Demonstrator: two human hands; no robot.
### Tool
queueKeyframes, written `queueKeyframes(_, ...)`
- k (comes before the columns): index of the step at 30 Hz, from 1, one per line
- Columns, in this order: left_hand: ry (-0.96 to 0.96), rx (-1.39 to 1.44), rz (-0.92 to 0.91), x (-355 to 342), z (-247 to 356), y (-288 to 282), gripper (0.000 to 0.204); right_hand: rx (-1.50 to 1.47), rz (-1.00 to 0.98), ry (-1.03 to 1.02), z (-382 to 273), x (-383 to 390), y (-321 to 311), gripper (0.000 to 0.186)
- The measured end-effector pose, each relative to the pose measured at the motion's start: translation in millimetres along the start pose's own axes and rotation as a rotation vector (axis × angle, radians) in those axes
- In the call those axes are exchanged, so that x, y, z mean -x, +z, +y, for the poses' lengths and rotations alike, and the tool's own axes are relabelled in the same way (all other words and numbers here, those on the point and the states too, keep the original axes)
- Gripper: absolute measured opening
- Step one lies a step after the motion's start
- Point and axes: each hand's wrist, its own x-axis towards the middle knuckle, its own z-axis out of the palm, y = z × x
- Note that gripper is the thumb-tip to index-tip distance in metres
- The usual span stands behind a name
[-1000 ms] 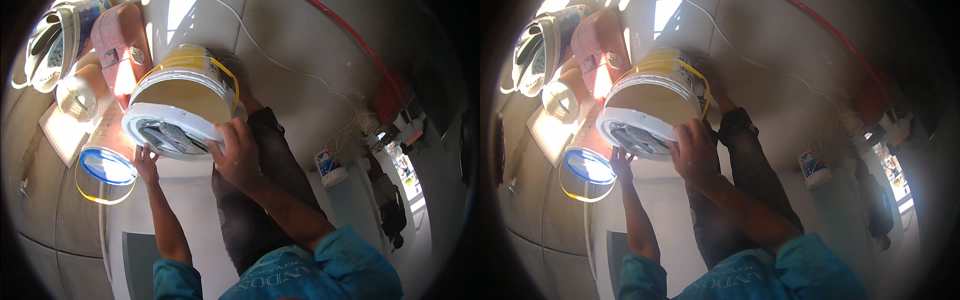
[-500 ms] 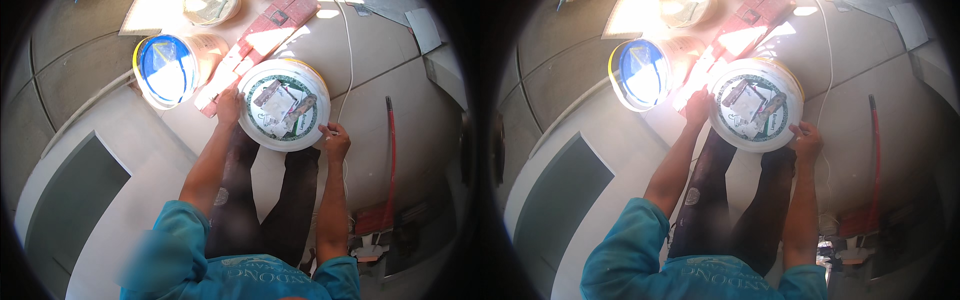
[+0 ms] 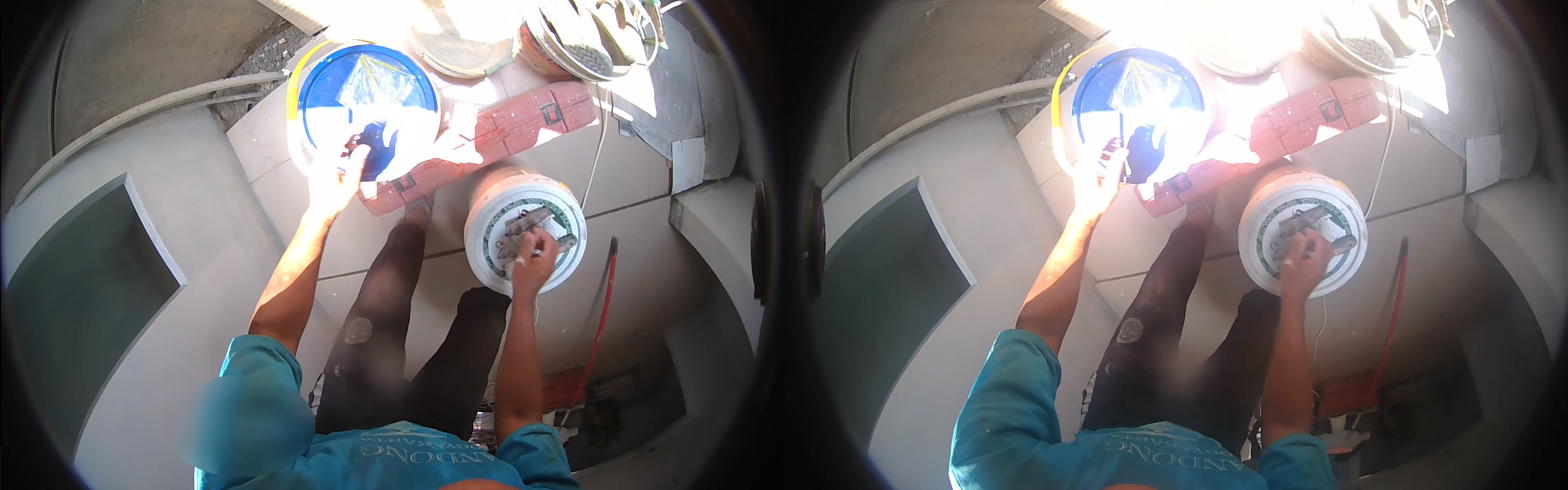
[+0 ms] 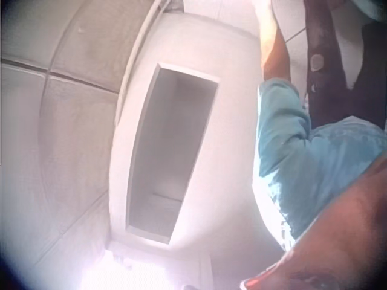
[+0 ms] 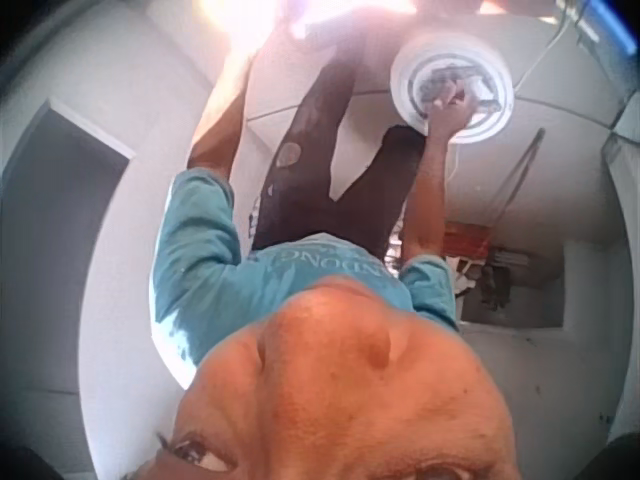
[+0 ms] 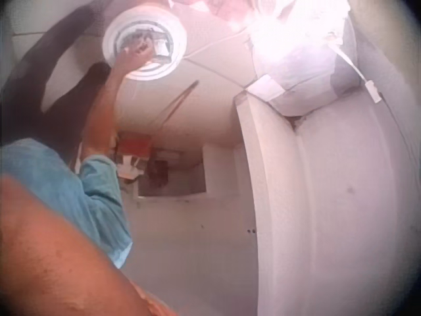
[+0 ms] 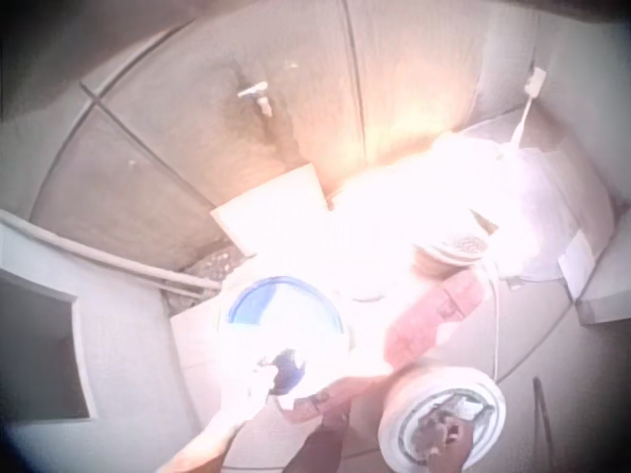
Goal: The person pours a white liquid from a small container into a larger bucket and stirs the mixture with a stick. They then walk to a pile of materials, pick up a bag, and place it on the floor before returning to the bucket.
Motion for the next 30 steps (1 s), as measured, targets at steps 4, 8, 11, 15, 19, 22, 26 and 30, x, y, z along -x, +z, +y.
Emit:
queueKeyframes(4,-0.651,0.954,0.258,-43,-110,-49,0.042,-0.097,-0.413,0.08,-75,-6,105,0.035)
queueKeyframes(8,-0.91,1.297,0.56,-42,-203,-38,0.053,-0.024,-0.453,0.127,-128,-27,178,0.04)
queueKeyframes(11,-0.929,0.797,0.408,-40,-203,-20,0.049,0.066,-0.36,0.164,-140,-44,208,0.037)
queueKeyframes(15,-0.715,-0.01,0.232,-16,-173,-2,0.039,0.037,-0.155,0.196,-112,-42,238,0.03)
queueKeyframes(19,-1.015,0.265,0.222,-2,-147,-9,0.041,0.012,-0.247,0.435,-134,-50,228,0.029)
queueKeyframes(22,-1.027,0.402,0.312,24,-145,5,0.036,0.041,-0.223,0.433,-121,-48,237,0.029)
queueKeyframes(26,-1.019,0.424,0.258,58,-137,36,0.03,0.063,-0.189,0.431,-119,-49,234,0.028)
queueKeyframes(30,-1.153,0.765,0.405,51,-100,43,0.029,0.055,-0.212,0.489,-137,-46,226,0.029)
